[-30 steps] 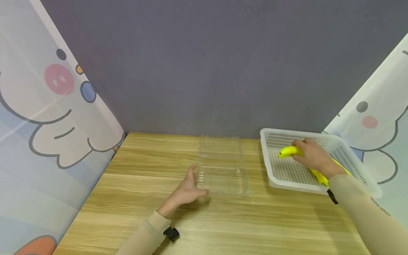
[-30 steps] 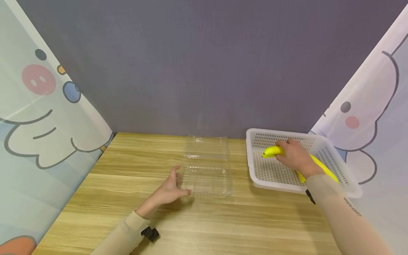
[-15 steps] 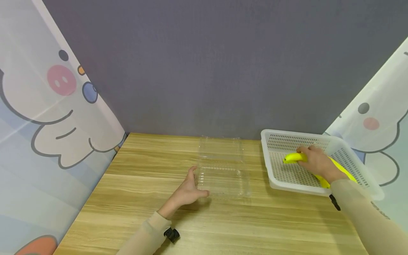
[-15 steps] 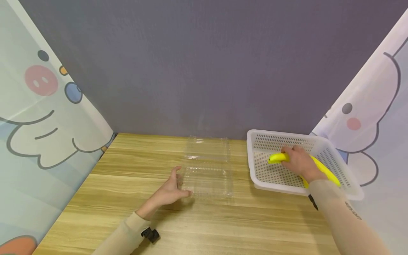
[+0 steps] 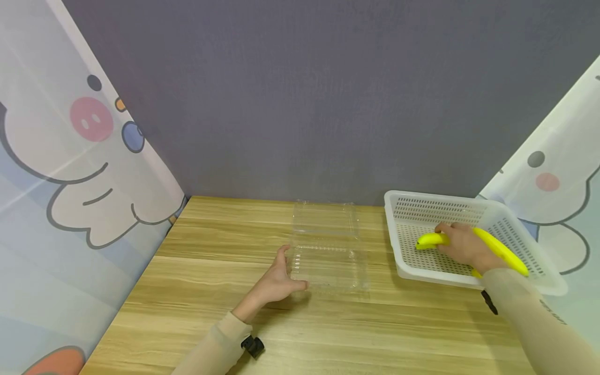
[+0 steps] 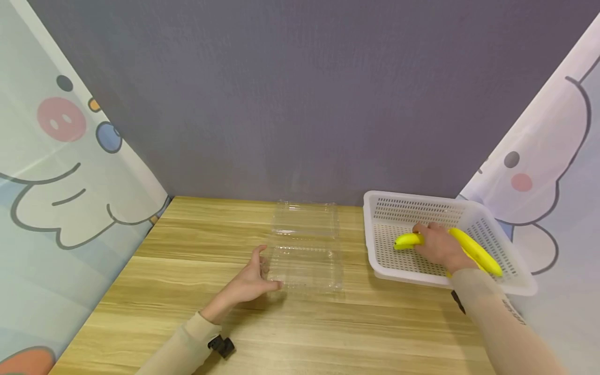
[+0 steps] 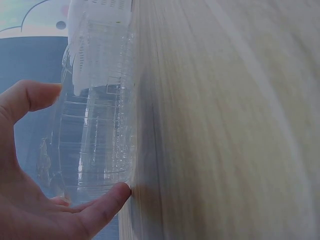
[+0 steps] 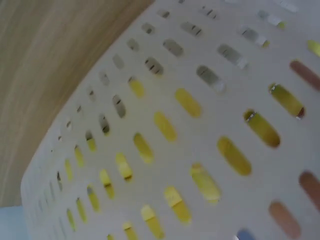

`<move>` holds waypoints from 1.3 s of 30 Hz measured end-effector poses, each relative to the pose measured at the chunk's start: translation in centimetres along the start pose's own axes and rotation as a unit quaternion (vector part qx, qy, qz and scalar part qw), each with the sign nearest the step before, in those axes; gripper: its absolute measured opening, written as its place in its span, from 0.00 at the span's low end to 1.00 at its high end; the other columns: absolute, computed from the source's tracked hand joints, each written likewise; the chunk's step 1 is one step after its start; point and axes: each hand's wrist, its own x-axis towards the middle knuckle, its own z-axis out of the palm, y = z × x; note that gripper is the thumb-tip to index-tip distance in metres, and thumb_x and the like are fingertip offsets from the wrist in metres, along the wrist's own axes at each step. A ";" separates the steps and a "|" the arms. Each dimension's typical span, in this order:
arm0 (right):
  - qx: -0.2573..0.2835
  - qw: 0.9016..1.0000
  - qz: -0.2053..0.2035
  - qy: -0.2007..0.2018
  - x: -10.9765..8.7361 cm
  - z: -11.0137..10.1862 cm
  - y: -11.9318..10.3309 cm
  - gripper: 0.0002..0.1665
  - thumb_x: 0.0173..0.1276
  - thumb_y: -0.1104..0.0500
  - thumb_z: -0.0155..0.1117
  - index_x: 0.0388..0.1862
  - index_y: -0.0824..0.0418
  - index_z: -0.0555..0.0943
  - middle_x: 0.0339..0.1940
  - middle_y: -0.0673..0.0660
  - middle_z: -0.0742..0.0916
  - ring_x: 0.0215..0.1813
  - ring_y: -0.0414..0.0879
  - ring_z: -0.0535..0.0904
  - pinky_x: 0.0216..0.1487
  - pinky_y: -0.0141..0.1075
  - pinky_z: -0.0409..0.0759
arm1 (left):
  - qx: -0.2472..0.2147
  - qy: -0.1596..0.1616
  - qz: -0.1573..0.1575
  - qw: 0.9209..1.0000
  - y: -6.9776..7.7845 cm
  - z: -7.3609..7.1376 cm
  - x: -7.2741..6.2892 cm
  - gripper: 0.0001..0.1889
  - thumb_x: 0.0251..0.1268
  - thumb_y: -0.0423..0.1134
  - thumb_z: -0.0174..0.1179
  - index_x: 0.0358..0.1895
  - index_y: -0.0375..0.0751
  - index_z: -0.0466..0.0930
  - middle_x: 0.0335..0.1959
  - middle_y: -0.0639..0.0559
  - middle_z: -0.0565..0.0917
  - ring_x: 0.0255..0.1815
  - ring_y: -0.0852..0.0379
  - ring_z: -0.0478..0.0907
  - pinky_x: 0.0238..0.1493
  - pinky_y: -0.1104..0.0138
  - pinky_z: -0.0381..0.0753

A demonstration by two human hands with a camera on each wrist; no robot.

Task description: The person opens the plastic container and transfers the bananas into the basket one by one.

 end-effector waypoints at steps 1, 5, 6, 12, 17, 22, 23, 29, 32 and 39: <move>-0.001 1.000 0.001 -0.001 0.0 0.0 0.0 0.27 0.65 0.57 0.67 0.60 0.67 0.74 0.49 0.76 0.78 0.48 0.69 0.76 0.47 0.65 0.77 | 0.000 -0.001 -0.001 1.000 0.0 0.0 0.0 0.62 0.54 0.43 0.74 0.81 0.41 0.33 0.77 0.19 0.48 0.77 0.27 0.53 0.68 0.38 0.66; 0.002 1.000 -0.002 0.000 0.2 0.3 -0.2 0.27 0.65 0.58 0.68 0.60 0.66 0.74 0.49 0.76 0.79 0.49 0.69 0.76 0.47 0.65 0.77 | 0.001 0.000 -0.001 1.000 0.0 0.1 -0.1 0.62 0.54 0.43 0.74 0.81 0.41 0.34 0.76 0.19 0.48 0.77 0.27 0.53 0.67 0.38 0.67; 0.005 1.000 -0.003 -0.001 0.2 0.4 -0.3 0.26 0.66 0.58 0.68 0.60 0.66 0.75 0.49 0.75 0.79 0.48 0.68 0.76 0.47 0.65 0.77 | 0.001 0.001 -0.002 1.000 0.0 0.1 -0.1 0.62 0.54 0.43 0.74 0.81 0.41 0.34 0.77 0.19 0.49 0.77 0.27 0.53 0.67 0.38 0.67; 0.019 0.999 0.000 -0.029 0.3 0.8 -0.6 0.26 0.65 0.59 0.67 0.60 0.67 0.75 0.47 0.73 0.79 0.46 0.65 0.75 0.43 0.63 0.78 | 0.005 0.003 -0.007 1.000 0.1 0.1 -0.1 0.61 0.54 0.43 0.75 0.81 0.42 0.35 0.77 0.21 0.50 0.77 0.29 0.55 0.67 0.38 0.68; 0.018 0.999 0.016 -0.045 0.4 0.8 -0.7 0.30 0.65 0.58 0.66 0.63 0.69 0.73 0.49 0.73 0.79 0.48 0.67 0.75 0.46 0.66 0.76 | 0.001 0.000 -0.007 1.000 0.1 0.1 -0.1 0.61 0.55 0.43 0.74 0.82 0.42 0.34 0.77 0.21 0.49 0.77 0.29 0.54 0.67 0.38 0.67; 0.018 0.998 0.019 -0.056 0.3 0.2 -1.0 0.33 0.64 0.58 0.67 0.65 0.71 0.72 0.49 0.73 0.79 0.48 0.67 0.76 0.48 0.67 0.75 | -0.002 0.000 -0.004 1.000 0.1 0.0 0.0 0.62 0.54 0.42 0.74 0.81 0.41 0.34 0.77 0.20 0.48 0.77 0.28 0.53 0.68 0.37 0.65; 0.021 0.998 0.019 -0.058 0.2 0.0 -1.2 0.33 0.64 0.58 0.68 0.65 0.71 0.71 0.49 0.73 0.79 0.48 0.67 0.76 0.48 0.67 0.75 | -0.002 0.000 -0.003 1.000 0.1 0.0 0.0 0.62 0.54 0.42 0.75 0.81 0.41 0.34 0.77 0.20 0.48 0.77 0.27 0.53 0.68 0.37 0.65; 0.024 0.998 0.011 -0.058 -0.2 -1.4 -1.8 0.31 0.66 0.57 0.67 0.63 0.73 0.73 0.48 0.74 0.80 0.46 0.64 0.79 0.48 0.66 0.77 | -0.001 0.003 0.000 1.000 0.1 -0.1 0.0 0.61 0.53 0.42 0.75 0.81 0.40 0.35 0.76 0.19 0.49 0.77 0.26 0.53 0.67 0.36 0.65; 0.019 0.998 0.000 -0.051 -0.4 -2.0 -2.1 0.27 0.67 0.57 0.66 0.60 0.73 0.75 0.48 0.73 0.81 0.45 0.63 0.80 0.49 0.65 0.77 | 0.002 0.001 -0.002 1.000 0.1 -0.2 0.0 0.62 0.54 0.42 0.75 0.81 0.40 0.34 0.77 0.20 0.48 0.77 0.26 0.52 0.67 0.36 0.66; 0.028 0.999 -0.008 -0.038 -1.0 -3.3 -3.2 0.26 0.69 0.58 0.66 0.59 0.74 0.76 0.52 0.75 0.83 0.53 0.72 0.79 0.51 0.67 0.77 | 0.012 -0.002 -0.002 1.000 0.4 -0.3 -0.1 0.63 0.54 0.43 0.75 0.82 0.39 0.33 0.77 0.20 0.48 0.77 0.26 0.51 0.67 0.35 0.64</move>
